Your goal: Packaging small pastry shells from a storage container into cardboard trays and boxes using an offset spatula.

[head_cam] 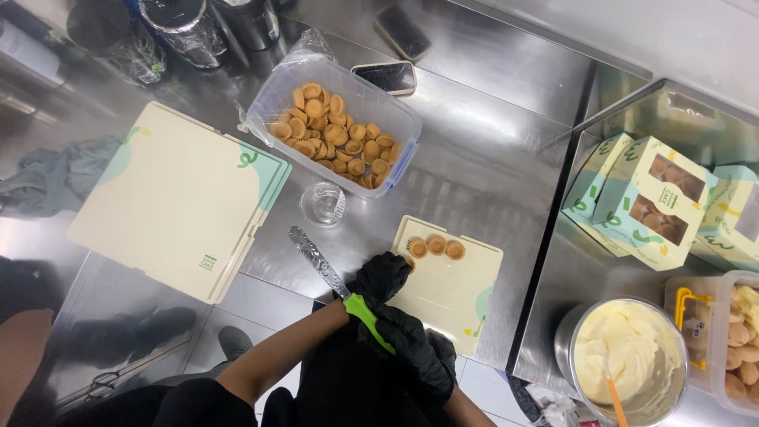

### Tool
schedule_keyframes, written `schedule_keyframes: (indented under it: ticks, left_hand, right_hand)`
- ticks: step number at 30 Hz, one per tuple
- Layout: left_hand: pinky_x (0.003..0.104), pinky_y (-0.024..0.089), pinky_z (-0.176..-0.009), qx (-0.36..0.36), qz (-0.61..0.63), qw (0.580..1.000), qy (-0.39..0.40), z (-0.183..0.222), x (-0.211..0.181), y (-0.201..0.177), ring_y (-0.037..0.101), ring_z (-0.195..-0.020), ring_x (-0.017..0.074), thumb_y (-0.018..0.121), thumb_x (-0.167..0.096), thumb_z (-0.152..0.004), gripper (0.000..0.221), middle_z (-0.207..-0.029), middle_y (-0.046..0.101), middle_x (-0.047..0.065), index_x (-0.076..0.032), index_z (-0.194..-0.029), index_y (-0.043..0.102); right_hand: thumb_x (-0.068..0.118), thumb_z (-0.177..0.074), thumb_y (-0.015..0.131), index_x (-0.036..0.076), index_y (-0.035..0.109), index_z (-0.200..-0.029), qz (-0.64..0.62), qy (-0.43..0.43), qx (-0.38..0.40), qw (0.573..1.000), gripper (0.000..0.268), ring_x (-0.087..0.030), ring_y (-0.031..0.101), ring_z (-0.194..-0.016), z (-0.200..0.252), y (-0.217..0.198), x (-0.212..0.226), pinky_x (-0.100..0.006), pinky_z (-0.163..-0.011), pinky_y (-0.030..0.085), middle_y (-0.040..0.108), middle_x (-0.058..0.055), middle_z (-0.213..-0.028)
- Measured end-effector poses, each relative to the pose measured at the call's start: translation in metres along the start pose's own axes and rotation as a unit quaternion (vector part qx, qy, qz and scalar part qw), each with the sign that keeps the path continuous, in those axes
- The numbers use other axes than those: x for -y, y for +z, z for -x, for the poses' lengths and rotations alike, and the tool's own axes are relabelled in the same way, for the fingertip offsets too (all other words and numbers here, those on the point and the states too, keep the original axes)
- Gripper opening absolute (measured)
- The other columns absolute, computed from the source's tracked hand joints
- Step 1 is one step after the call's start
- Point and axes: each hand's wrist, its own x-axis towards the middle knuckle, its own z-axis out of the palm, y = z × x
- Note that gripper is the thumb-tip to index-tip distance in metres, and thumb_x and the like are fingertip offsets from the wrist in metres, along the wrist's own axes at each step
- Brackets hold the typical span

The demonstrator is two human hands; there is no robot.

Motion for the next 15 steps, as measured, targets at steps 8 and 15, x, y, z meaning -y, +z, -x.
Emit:
schedule_keyframes:
  ticks: [8,15]
  left_hand:
    - [0.044,0.051,-0.084,0.042,-0.094,0.994,0.032,0.004,-0.013,-0.013,0.056,-0.107,0.0288,0.064,-0.018,-0.088,0.036,-0.125,0.060,0.005,-0.014,-0.124,0.066]
    - [0.054,0.048,-0.082,0.064,-0.042,0.997,-0.014,0.000,-0.036,-0.059,0.053,-0.107,0.0390,0.066,-0.029,-0.078,0.066,-0.137,0.053,0.020,-0.012,-0.141,0.056]
  right_hand:
    - [0.019,-0.100,0.059,0.010,0.054,-0.144,0.003,0.008,0.043,0.999,0.045,-0.013,0.059,-0.124,-0.002,0.005,0.023,-0.028,-0.106,0.048,0.064,-0.005,-0.136]
    - [0.019,-0.096,0.064,0.006,0.057,-0.140,0.071,-0.063,-0.006,0.995,0.047,-0.012,0.061,-0.119,-0.023,-0.014,-0.039,-0.028,-0.103,0.048,0.067,-0.004,-0.131]
